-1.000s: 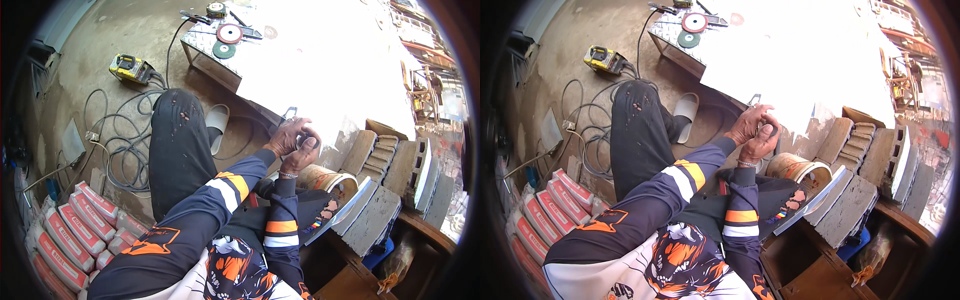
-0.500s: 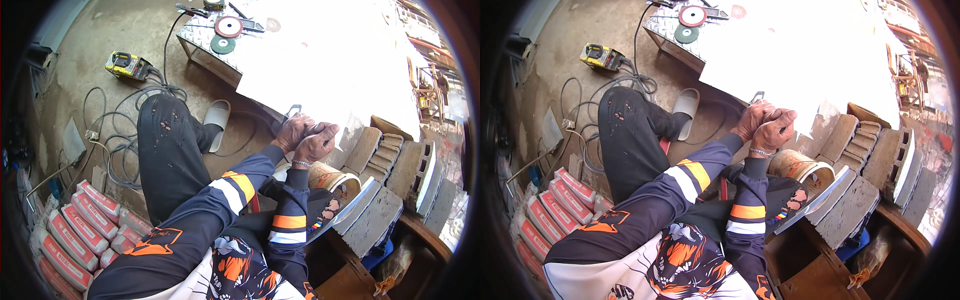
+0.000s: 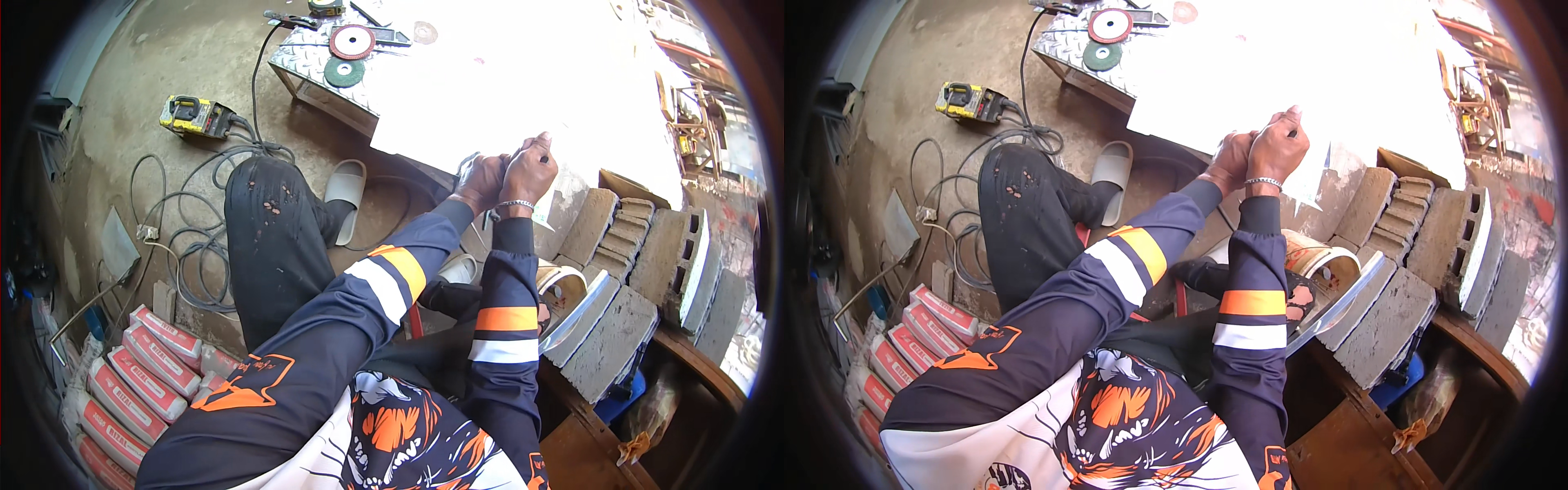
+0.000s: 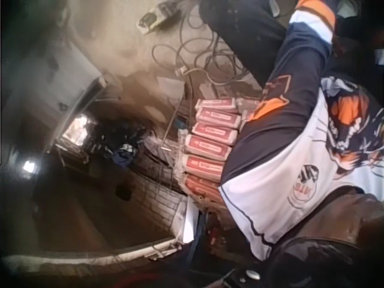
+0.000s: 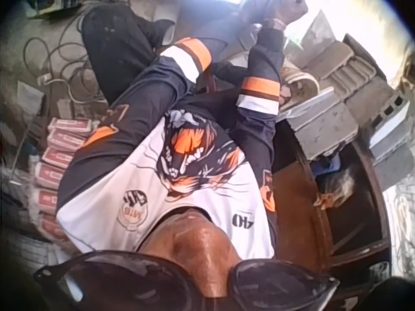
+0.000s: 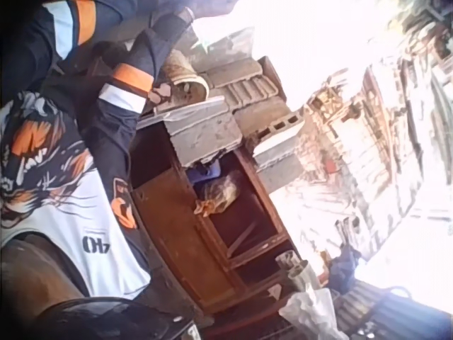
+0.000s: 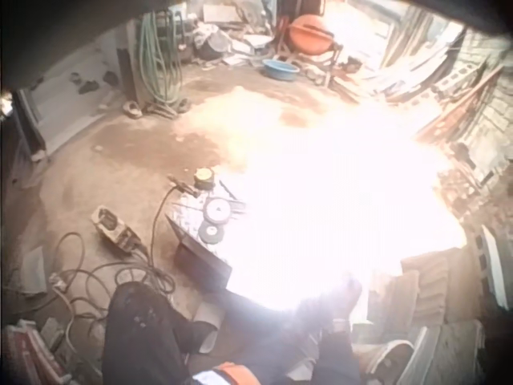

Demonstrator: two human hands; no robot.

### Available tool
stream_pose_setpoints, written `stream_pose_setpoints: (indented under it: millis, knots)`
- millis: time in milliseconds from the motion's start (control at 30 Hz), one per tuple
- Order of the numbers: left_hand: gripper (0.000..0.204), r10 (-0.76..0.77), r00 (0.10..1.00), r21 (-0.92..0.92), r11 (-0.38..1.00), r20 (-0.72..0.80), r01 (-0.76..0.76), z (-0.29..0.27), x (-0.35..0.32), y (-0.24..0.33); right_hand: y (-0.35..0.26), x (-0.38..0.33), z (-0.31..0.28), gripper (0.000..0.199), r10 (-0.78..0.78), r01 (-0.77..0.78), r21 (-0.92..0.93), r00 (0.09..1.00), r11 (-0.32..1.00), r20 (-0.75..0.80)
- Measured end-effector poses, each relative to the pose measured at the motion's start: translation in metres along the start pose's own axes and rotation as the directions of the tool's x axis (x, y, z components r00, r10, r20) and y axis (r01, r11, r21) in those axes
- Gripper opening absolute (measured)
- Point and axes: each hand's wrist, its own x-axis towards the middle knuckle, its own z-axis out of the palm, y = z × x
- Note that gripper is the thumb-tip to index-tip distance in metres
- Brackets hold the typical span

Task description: The person uses tin snips to cut a rectangular metal sheet placed on a low table. They repeatedly snip along the edge of the sheet, occasionally lifting and repositioning the material to continue the cut.

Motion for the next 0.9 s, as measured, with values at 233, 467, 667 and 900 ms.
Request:
stream_pose_setpoints:
  millis: [233,467,667,900]
  knots:
    - [0.024,-0.025,1.000,0.094,0.995,0.000,0.024,-0.007,-0.012,-0.014,0.002,-0.020,-0.002,0.053,-0.002,-0.002,0.044,0.996,0.999,0.087]
    - [0.040,0.045,0.974,0.245,0.969,-0.222,0.011,-0.021,-0.081,0.042,0.030,-0.047,-0.050,0.045,-0.164,0.116,0.225,0.964,0.968,0.208]
    - [0.040,-0.476,0.637,-0.796,-0.358,0.606,0.489,-0.020,-0.096,-0.002,0.034,-0.084,-0.062,0.036,-0.299,0.334,-0.114,0.921,0.936,0.250]
    - [0.037,-0.483,0.602,-0.760,-0.528,0.636,0.379,0.002,-0.074,0.016,0.038,-0.081,-0.075,0.039,-0.291,0.351,-0.195,0.915,0.916,0.278]
